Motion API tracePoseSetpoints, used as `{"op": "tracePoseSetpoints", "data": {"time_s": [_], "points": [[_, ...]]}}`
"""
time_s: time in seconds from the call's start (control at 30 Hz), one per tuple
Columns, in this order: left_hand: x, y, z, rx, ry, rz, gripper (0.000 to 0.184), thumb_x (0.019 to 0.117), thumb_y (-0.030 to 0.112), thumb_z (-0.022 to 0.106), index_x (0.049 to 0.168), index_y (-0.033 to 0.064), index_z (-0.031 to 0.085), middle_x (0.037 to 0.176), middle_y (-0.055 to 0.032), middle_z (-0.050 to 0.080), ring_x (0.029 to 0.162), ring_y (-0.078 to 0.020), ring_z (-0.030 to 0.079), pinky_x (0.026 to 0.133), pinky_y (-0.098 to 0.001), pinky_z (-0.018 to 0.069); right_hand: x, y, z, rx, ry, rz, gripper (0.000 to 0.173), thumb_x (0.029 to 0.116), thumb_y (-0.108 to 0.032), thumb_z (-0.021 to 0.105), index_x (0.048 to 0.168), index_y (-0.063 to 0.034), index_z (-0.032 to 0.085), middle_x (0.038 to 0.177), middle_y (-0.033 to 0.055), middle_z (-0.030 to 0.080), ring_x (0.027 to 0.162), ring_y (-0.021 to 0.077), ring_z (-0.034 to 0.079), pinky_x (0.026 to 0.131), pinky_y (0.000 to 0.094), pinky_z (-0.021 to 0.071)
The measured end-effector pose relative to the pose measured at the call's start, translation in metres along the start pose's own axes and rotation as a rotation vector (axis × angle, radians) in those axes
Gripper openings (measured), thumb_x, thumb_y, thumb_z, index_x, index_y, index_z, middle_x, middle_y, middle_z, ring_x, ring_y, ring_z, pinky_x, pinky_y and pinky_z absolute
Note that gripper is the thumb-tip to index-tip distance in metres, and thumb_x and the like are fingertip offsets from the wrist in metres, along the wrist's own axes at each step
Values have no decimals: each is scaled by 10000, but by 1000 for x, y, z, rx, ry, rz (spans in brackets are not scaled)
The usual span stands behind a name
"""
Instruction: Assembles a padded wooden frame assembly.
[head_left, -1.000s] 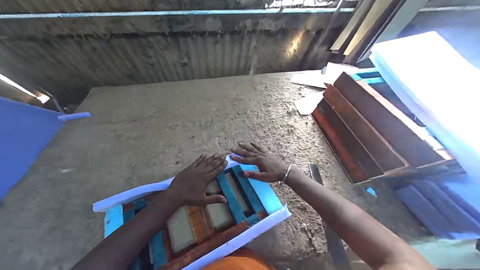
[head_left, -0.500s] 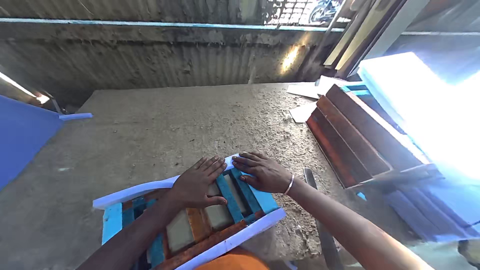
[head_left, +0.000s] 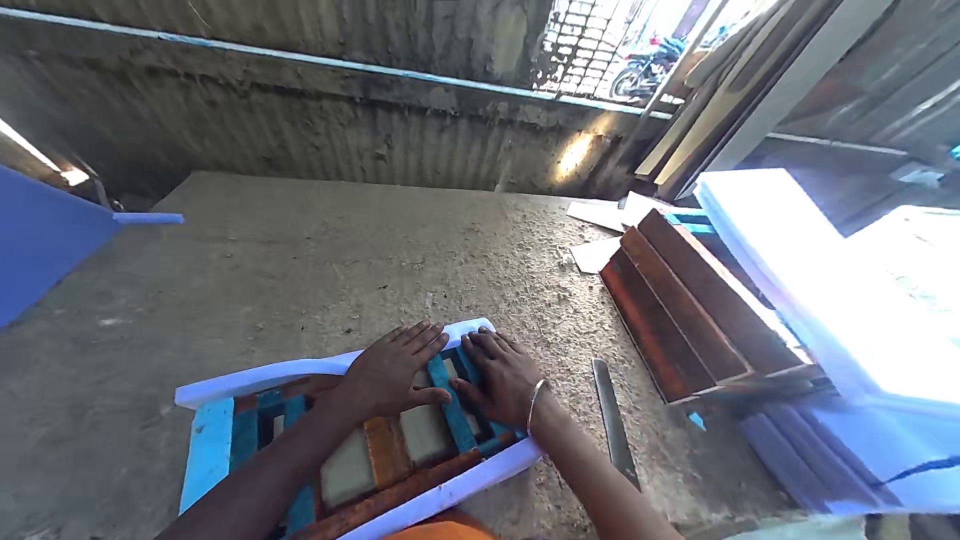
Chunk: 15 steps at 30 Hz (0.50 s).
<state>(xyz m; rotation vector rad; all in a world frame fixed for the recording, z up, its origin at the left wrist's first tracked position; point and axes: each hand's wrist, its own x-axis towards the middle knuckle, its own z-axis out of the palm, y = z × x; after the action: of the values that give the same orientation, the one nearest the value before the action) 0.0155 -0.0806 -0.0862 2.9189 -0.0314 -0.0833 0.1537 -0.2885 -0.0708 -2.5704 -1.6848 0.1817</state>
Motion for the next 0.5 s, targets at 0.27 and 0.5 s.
{"op": "tracePoseSetpoints", "data": {"time_s": [0.27, 0.5], "points": [[1, -4, -1, -56, 17, -4, 917, 894, 877, 249, 1601, 303, 365, 1677, 91, 296, 1554, -120, 238, 1257, -435, 271, 3, -7, -1, 106, -52, 123, 648, 1024, -599, 407, 1539, -213, 483, 1582, 2, 456, 1515, 187, 329, 1226, 438, 306], [2, -6, -7, -74, -20, -8, 872, 913, 850, 290, 1595, 313, 370, 1665, 57, 329, 1538, -147, 291, 1233, -453, 317, 4, -8, -2, 163, -26, 160, 594, 1009, -540, 496, 1522, -240, 509, 1567, -19, 473, 1496, 174, 360, 1200, 436, 357]]}}
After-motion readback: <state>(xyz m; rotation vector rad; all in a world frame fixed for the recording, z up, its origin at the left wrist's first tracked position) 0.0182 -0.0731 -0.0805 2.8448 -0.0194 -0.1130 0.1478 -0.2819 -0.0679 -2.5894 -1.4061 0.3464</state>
